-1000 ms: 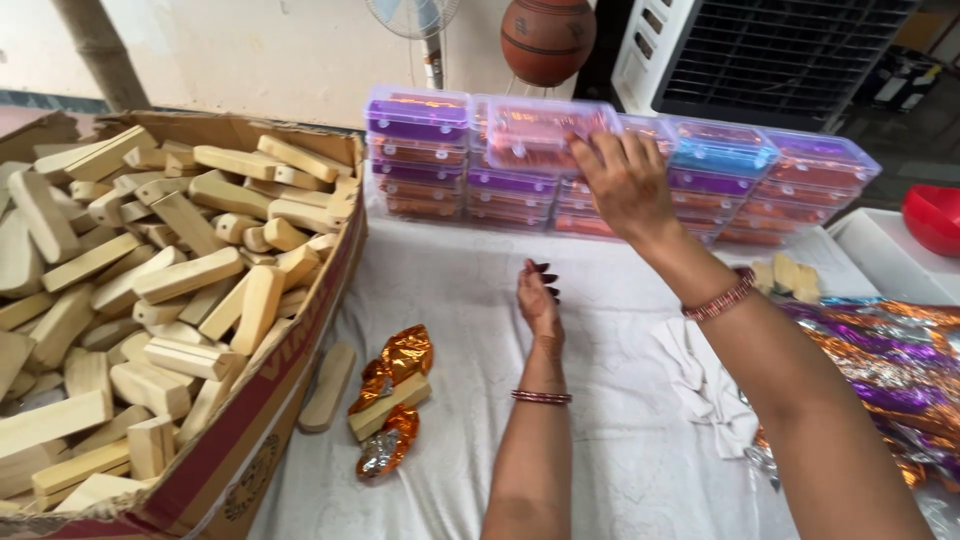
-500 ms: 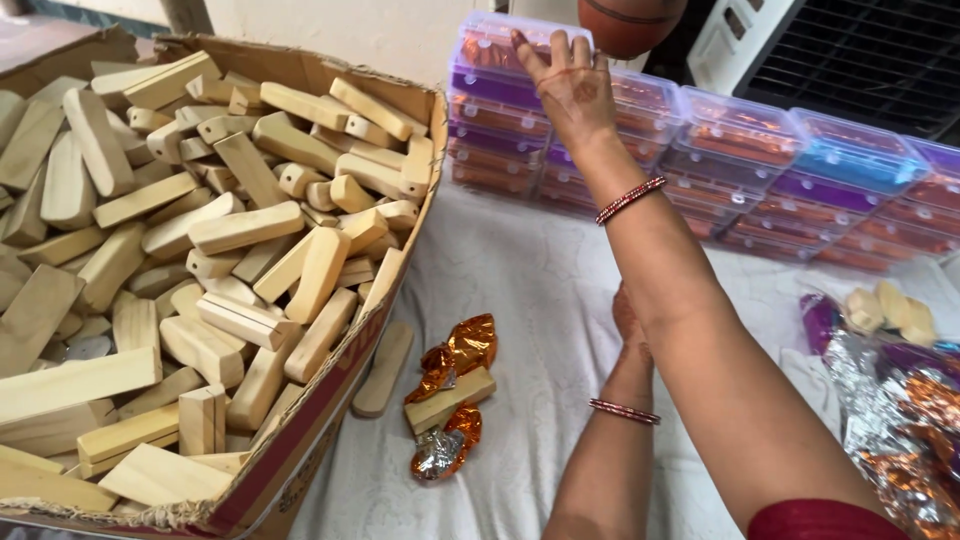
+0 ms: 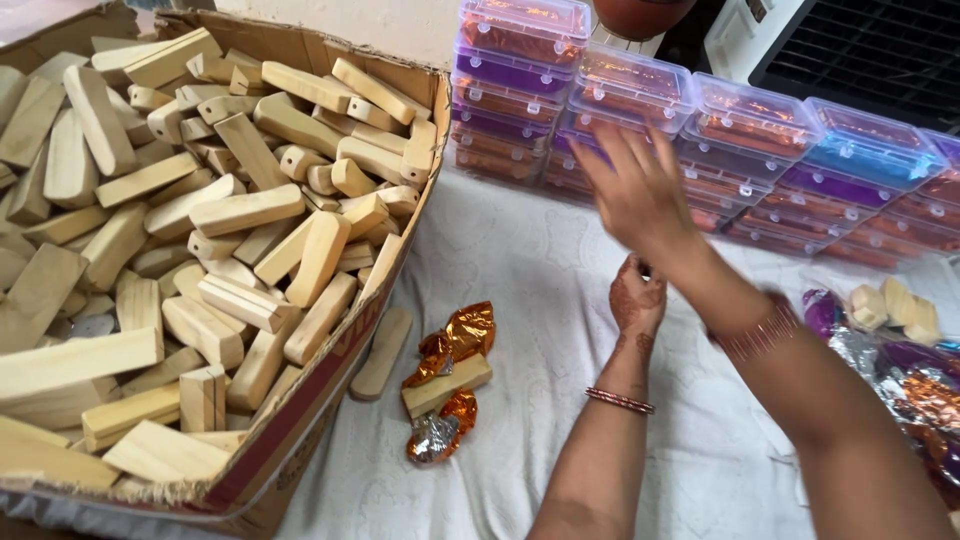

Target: The person wipes a wooden block with a white cloth, then wraps blocks one at a time in orange foil wrappers, folding the foil around each block. The wrapped blocks are placed into small plastic storage boxes on the table.

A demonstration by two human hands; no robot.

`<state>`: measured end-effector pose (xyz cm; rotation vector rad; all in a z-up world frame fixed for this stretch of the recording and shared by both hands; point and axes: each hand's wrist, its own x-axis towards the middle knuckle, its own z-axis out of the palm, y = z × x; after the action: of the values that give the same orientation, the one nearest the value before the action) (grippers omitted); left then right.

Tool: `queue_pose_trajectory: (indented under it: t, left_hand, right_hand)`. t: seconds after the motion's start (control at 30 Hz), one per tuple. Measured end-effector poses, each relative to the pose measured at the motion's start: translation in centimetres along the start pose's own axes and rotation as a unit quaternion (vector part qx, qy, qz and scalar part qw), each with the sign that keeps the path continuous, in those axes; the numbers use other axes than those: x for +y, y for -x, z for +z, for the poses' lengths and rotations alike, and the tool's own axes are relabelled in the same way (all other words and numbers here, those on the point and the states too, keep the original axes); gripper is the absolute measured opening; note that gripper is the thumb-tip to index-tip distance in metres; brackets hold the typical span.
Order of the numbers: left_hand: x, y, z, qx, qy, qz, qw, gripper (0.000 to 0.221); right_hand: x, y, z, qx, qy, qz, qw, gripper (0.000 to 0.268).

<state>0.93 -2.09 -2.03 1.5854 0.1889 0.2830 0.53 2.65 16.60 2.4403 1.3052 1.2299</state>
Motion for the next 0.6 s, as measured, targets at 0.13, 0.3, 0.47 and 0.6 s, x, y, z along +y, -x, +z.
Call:
queue_pose_trajectory:
  t: [0.13,0.3,0.47,0.6]
  left_hand:
    - [-0.6,-0.4,0.1,0.041,-0.002,0.000,0.999,0.026]
    - [-0.7,0.9,0.0,0.038,-0.084,0.013,0.996,0.030]
    - [0.2,-0.3,-0.6,-0.186,-0.386,0.110,0.897,0.057]
    - [9.5,-6.6,-9.2,-0.118,-0.568,0.205,0.788,0.023]
  right_hand:
    - [-1.8,13.2,-5.0,-0.148,-0.014,0.138,0.979,0.026]
    - [-1.9,24.1,-3.6,-0.282,-0.083,0.260,0.920,0.020]
    - [-2.9,26.6,-2.5,-0.250,-0.115,0.322,0.906,0.024]
    - [-2.8,27.3,-2.7,-0.198,-0.137,0.309,0.920,0.025]
